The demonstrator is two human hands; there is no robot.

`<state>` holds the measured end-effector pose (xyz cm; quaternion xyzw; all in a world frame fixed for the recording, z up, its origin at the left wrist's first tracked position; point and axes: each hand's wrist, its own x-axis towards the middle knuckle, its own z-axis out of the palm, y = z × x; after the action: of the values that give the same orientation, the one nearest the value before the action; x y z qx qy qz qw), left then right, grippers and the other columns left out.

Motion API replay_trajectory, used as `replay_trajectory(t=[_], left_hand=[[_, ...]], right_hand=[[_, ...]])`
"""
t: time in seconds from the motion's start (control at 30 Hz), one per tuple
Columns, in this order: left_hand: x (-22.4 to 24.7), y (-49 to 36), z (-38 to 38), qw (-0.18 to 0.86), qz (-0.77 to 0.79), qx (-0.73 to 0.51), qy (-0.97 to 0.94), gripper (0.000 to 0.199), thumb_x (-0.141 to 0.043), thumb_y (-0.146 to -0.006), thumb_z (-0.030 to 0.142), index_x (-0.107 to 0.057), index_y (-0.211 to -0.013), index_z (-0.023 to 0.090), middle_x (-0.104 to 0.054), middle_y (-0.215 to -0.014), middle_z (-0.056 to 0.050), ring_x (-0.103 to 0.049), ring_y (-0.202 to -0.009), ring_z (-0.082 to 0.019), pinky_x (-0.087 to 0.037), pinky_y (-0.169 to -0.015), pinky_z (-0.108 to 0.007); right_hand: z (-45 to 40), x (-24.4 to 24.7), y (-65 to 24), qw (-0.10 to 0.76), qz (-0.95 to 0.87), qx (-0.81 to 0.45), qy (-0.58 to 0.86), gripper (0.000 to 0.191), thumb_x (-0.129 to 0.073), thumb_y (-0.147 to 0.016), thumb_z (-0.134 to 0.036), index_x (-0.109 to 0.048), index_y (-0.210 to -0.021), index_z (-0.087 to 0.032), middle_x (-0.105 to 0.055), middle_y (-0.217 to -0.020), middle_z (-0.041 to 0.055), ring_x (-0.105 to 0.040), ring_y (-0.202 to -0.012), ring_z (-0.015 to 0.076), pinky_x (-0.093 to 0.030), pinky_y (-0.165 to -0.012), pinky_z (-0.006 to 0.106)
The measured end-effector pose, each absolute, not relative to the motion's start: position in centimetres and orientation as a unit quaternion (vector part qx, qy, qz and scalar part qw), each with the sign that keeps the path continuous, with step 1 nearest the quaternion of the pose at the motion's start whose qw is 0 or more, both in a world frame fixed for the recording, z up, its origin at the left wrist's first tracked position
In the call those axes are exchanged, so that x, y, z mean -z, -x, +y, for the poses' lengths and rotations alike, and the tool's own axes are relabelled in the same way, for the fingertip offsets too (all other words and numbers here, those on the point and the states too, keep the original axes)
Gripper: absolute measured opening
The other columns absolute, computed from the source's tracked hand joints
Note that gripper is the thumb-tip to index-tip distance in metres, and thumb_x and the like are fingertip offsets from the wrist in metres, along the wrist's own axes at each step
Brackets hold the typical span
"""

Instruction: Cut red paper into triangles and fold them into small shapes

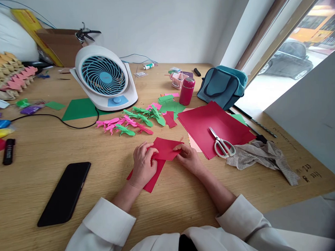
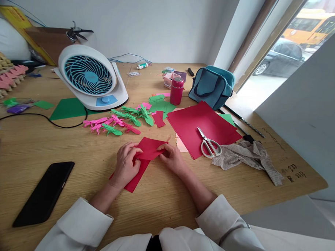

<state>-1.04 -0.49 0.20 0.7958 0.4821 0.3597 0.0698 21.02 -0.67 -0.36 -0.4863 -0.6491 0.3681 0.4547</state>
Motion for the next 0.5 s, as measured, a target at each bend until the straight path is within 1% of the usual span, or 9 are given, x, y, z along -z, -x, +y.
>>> replay_trajectory(t=[0.07,0.1,0.17,0.27,0.37,0.5], left_hand=[[-0.7,0.9,-0.8,0.086,0.449,-0.359,-0.813,0.04,-0.045,-0.073,-0.003,-0.062,-0.099,0.022,-0.061,-0.127,-0.01,-0.044,-0.136,-0.03,-0.03,-0.114,-0.056],[-1.0,1.0,-0.9,0.105,0.431,-0.369,-0.817,0.04,-0.042,-0.075,-0.003,-0.062,-0.099,0.022,-0.062,-0.128,-0.008,-0.044,-0.137,-0.028,-0.029,-0.115,-0.055],[-1.4,1.2,-0.9,0.151,0.397,-0.401,-0.811,0.039,-0.038,-0.081,0.0,-0.064,-0.099,0.023,-0.064,-0.127,-0.006,-0.047,-0.136,-0.024,-0.032,-0.115,-0.053],[-1.5,1.6,-0.6,0.201,0.384,-0.447,-0.783,0.034,-0.038,-0.089,0.007,-0.065,-0.103,0.022,-0.067,-0.126,-0.006,-0.05,-0.133,-0.022,-0.037,-0.113,-0.049],[-1.0,1.9,0.0,0.192,0.415,-0.453,-0.765,0.029,-0.041,-0.095,0.016,-0.064,-0.114,0.021,-0.066,-0.127,-0.008,-0.051,-0.132,-0.023,-0.038,-0.114,-0.048],[-0.2,2.0,0.6,0.149,0.444,-0.4,-0.788,0.03,-0.048,-0.096,0.024,-0.062,-0.123,0.021,-0.065,-0.132,-0.009,-0.046,-0.137,-0.026,-0.035,-0.115,-0.052]], right_hand=[[-0.7,0.2,-21.0,0.467,-0.641,-0.372,0.483,0.013,-0.064,-0.083,-0.023,-0.067,-0.094,-0.018,-0.069,-0.095,0.0063,-0.066,-0.085,0.0177,-0.054,-0.074,0.029],[-0.8,0.2,-21.0,0.471,-0.641,-0.373,0.478,0.012,-0.063,-0.083,-0.023,-0.067,-0.094,-0.019,-0.069,-0.096,0.0065,-0.066,-0.085,0.0178,-0.054,-0.074,0.029],[-0.9,-0.1,-21.0,0.468,-0.657,-0.363,0.466,0.011,-0.063,-0.084,-0.024,-0.067,-0.094,-0.019,-0.07,-0.094,0.0065,-0.066,-0.084,0.018,-0.055,-0.074,0.029],[-1.2,-0.6,-20.9,0.445,-0.705,-0.337,0.437,0.011,-0.063,-0.086,-0.025,-0.067,-0.094,-0.019,-0.072,-0.094,0.0066,-0.067,-0.087,0.0191,-0.055,-0.08,0.032],[-1.6,-1.0,-20.7,0.428,-0.735,-0.337,0.403,0.014,-0.064,-0.089,-0.031,-0.068,-0.096,-0.02,-0.073,-0.095,0.0074,-0.068,-0.089,0.0194,-0.055,-0.083,0.033],[-2.0,-1.3,-20.4,0.411,-0.762,-0.345,0.363,0.019,-0.063,-0.091,-0.037,-0.068,-0.098,-0.02,-0.073,-0.095,0.0077,-0.068,-0.087,0.0188,-0.054,-0.082,0.033]])
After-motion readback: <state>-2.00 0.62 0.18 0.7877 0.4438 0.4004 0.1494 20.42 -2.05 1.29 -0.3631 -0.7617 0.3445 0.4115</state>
